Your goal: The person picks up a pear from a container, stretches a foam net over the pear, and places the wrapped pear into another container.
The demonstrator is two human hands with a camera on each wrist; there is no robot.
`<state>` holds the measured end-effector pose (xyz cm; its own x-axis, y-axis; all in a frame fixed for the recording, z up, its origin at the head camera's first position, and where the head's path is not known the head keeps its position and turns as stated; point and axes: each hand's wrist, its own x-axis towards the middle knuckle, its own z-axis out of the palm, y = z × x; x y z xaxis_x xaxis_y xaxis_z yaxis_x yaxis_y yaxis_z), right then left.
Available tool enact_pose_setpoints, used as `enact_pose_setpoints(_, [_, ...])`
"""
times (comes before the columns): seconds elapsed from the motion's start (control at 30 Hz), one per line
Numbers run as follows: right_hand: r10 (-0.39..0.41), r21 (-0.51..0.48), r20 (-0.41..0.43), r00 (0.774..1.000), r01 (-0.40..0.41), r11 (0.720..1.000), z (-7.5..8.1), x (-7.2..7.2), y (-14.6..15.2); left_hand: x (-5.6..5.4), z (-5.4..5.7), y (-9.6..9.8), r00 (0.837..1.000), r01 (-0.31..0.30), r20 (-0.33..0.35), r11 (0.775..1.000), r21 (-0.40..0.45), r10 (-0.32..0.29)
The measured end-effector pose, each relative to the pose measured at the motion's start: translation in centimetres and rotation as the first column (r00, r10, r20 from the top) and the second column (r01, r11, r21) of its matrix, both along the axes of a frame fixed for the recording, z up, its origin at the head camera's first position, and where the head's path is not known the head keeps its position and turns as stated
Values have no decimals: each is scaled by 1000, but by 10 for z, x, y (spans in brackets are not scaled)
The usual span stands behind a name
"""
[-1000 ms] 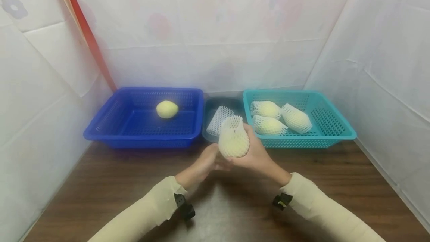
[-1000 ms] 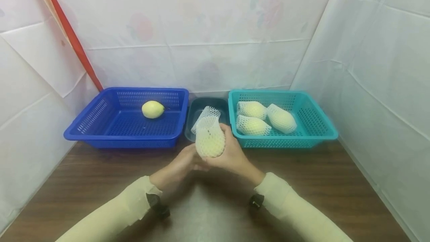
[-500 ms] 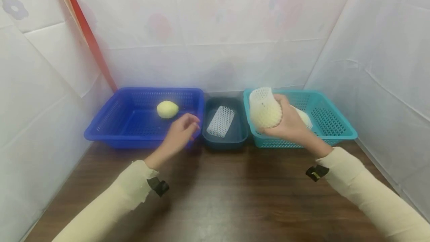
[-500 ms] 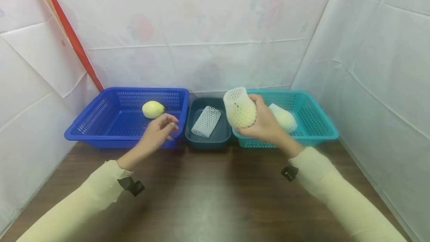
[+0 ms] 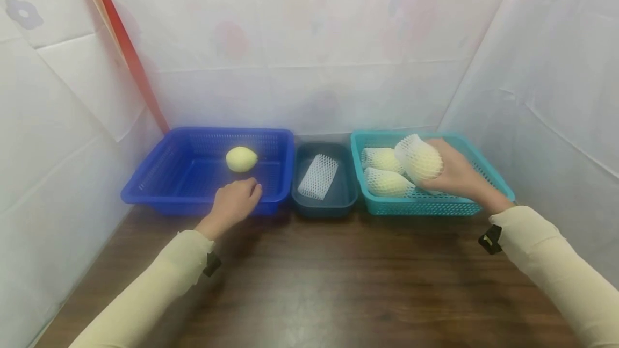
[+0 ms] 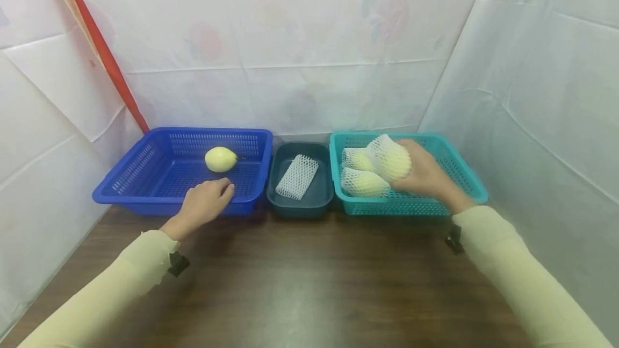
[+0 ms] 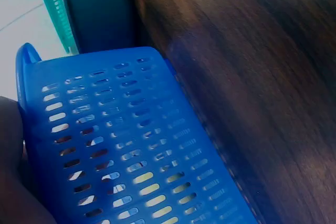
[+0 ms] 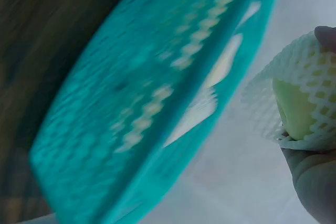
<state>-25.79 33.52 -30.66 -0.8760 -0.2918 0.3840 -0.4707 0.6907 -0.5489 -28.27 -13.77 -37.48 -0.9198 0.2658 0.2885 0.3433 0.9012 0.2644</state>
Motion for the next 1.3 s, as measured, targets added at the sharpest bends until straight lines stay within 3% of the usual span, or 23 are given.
enact_pose_setpoints(0.2, [20,116,-8,1000,-19,993,-23,-13,38,0,-8,1,1000,-14,-6,999,-45,13])
enact_pose_setpoints(0.37, [-4,219,57,998,-8,976,-37,-17,60,3,-12,0,1000,-14,-25,998,-60,12])
enact_pose_setpoints(0.6, [-41,280,203,978,-17,960,-40,-20,67,4,-12,-1,998,-17,-68,998,-60,13])
enact_pose_setpoints(0.83, [-71,388,293,954,-51,920,-41,-27,66,2,-12,1,996,-10,-90,998,-58,5])
enact_pose_setpoints(1.17, [-35,381,393,919,-129,915,-37,-32,68,0,-12,2,993,-21,-115,997,-69,13])
enact_pose_setpoints(1.3, [-33,312,483,875,-137,940,-42,-32,77,-1,-12,1,994,-19,-112,998,-67,11])
